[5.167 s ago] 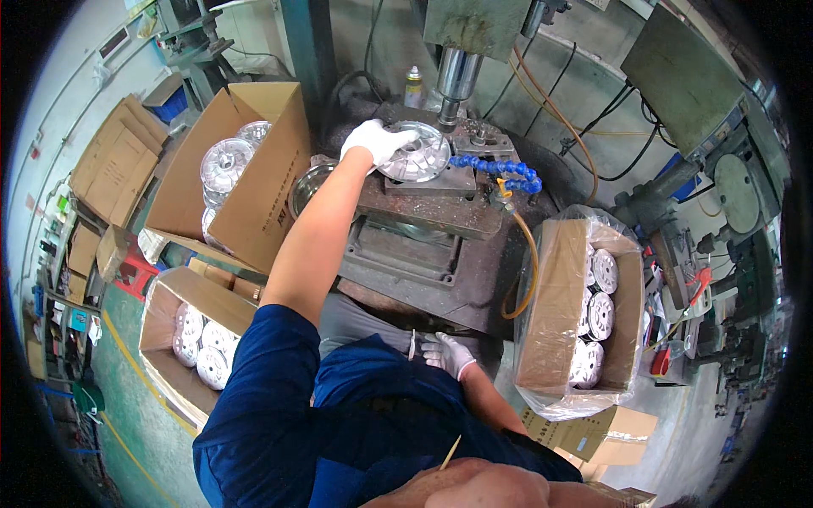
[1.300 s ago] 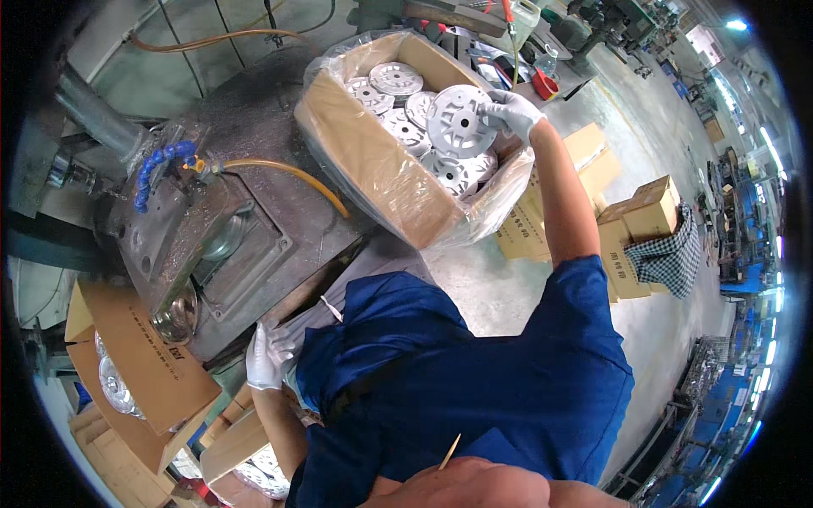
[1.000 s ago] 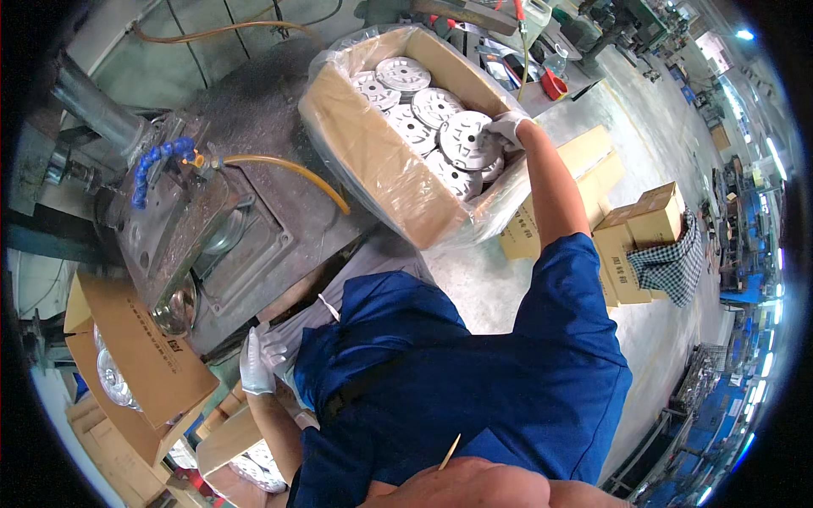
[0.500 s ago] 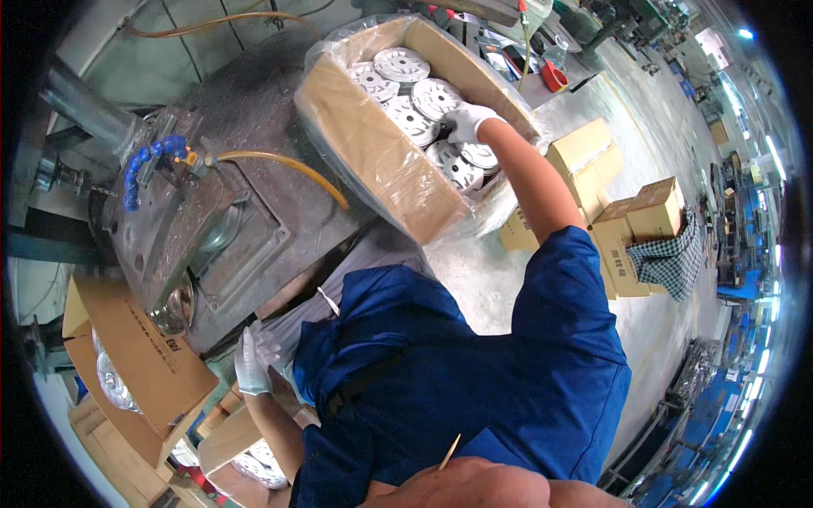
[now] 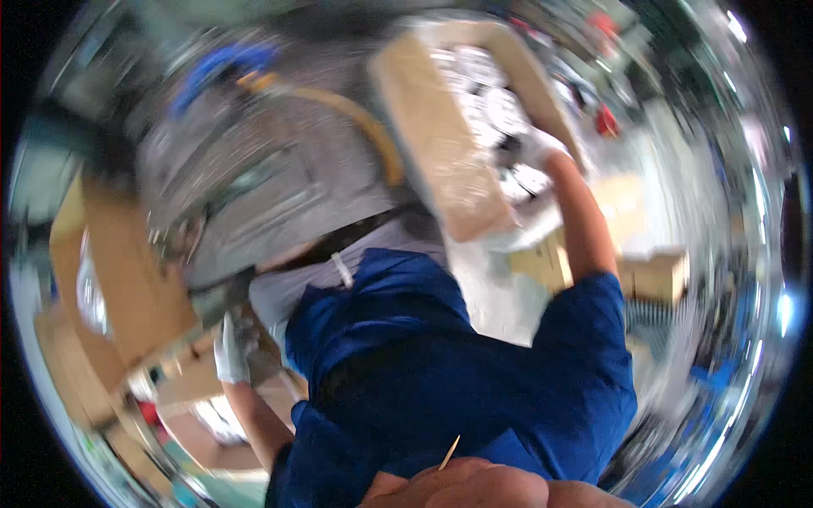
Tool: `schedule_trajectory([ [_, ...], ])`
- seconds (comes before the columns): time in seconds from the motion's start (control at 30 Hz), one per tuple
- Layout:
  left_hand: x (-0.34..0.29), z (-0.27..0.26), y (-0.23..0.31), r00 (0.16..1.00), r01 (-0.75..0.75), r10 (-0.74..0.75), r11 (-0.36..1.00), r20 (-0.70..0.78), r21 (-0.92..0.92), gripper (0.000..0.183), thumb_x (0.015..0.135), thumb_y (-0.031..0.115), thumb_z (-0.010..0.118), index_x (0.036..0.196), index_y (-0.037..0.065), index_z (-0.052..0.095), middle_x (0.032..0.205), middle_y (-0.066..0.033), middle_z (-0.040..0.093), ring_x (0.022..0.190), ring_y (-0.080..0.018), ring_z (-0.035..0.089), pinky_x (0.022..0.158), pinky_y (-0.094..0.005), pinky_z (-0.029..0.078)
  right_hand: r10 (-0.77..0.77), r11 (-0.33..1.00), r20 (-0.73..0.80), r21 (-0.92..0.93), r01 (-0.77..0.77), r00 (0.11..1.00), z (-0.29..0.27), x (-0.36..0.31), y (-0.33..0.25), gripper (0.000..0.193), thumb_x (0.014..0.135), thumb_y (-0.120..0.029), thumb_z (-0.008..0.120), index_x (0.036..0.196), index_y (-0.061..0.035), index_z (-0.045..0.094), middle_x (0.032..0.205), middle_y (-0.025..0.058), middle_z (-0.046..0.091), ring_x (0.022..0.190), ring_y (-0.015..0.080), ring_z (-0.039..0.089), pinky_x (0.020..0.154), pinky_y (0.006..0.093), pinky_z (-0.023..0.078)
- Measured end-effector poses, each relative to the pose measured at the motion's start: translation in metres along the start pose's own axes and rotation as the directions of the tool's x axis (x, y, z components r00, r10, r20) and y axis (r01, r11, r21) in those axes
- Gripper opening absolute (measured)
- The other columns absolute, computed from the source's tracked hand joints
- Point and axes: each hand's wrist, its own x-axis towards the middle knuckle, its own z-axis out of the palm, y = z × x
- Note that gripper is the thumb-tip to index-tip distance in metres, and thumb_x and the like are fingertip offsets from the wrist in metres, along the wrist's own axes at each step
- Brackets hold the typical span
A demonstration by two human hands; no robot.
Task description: The recorder is taking metal parts from a box, placing them on a machine for inspection or processing, and then moving them to a finished goods box.
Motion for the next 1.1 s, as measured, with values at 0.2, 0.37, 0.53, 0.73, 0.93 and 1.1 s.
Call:
schedule_trajectory([
  [0.2,-0.06,-0.116,-0.038,0.67,-0.19,0.731,-0.001,0.13,0.982,0.032,0.096,0.02,0.047,0.118,-0.001,0.055,0.105,-0.0076,0.062,0.091,-0.0162,0.058,0.076,-0.0282,0.049,-0.597,0.778,0.213,0.387,0.494,0.773,-0.016,-0.021,0.006,0.038,0.079,-0.01,0.058,0.117,-0.0008,0.056,0.102,0.0134,0.065,0.088,0.0214,0.063,0.076,0.03,0.05],
  [0.37,-0.097,-0.212,-0.117,0.594,-0.185,-0.155,0.929,-0.79,-0.322,0.039,0.092,0.041,0.053,0.113,0.009,0.059,0.088,-0.0064,0.063,0.073,-0.0153,0.061,0.063,-0.0295,0.049,0.08,0.729,0.058,0.677,-0.098,0.995,-0.043,-0.013,0.025,0.043,0.086,-0.004,0.056,0.127,0.0074,0.046,0.122,0.0153,0.055,0.112,0.0244,0.052,0.098,0.0345,0.041],
  [0.53,-0.096,-0.255,-0.275,0.328,0.0,-0.666,0.709,-0.669,-0.706,0.053,0.089,0.045,0.053,0.123,0.004,0.053,0.095,-0.011,0.062,0.08,-0.0231,0.061,0.066,-0.0386,0.053,-0.334,0.852,0.091,0.455,0.259,0.938,-0.113,-0.05,-0.143,0.041,0.091,-0.012,0.052,0.125,0.0093,0.044,0.126,0.0196,0.051,0.116,0.0251,0.05,0.099,0.0346,0.039],
  [0.73,-0.058,-0.21,-0.29,0.645,0.535,-0.12,0.775,-0.754,0.335,0.089,0.077,0.061,0.057,0.141,0.005,0.031,0.145,-0.0147,0.032,0.128,-0.033,0.037,0.108,-0.0401,0.028,-0.474,0.831,0.198,0.421,0.362,0.858,-0.095,-0.069,-0.214,0.044,0.092,-0.017,0.053,0.127,0.0093,0.045,0.125,0.019,0.053,0.115,0.0241,0.051,0.098,0.0328,0.038],
  [0.93,-0.077,-0.193,-0.224,0.797,0.286,-0.217,0.958,-0.564,0.036,0.056,0.073,0.047,0.074,0.105,0.002,0.067,0.074,-0.0003,0.058,0.049,-0.0096,0.039,0.044,-0.026,0.03,-0.464,0.84,0.172,0.396,0.37,0.869,-0.084,-0.073,-0.215,0.044,0.093,-0.02,0.051,0.127,0.0076,0.046,0.125,0.0194,0.053,0.114,0.0252,0.052,0.098,0.0334,0.038],
  [1.1,-0.094,-0.205,-0.248,0.857,-0.173,0.085,0.977,-0.508,-0.128,0.035,0.082,0.023,0.066,0.111,0.003,0.065,0.103,-0.0052,0.066,0.086,-0.0135,0.059,0.073,-0.0251,0.047,-0.519,0.826,0.205,0.371,0.425,0.83,-0.082,-0.069,-0.227,0.041,0.093,-0.019,0.05,0.125,0.0069,0.048,0.122,0.0194,0.055,0.112,0.0254,0.053,0.097,0.0341,0.039],
])
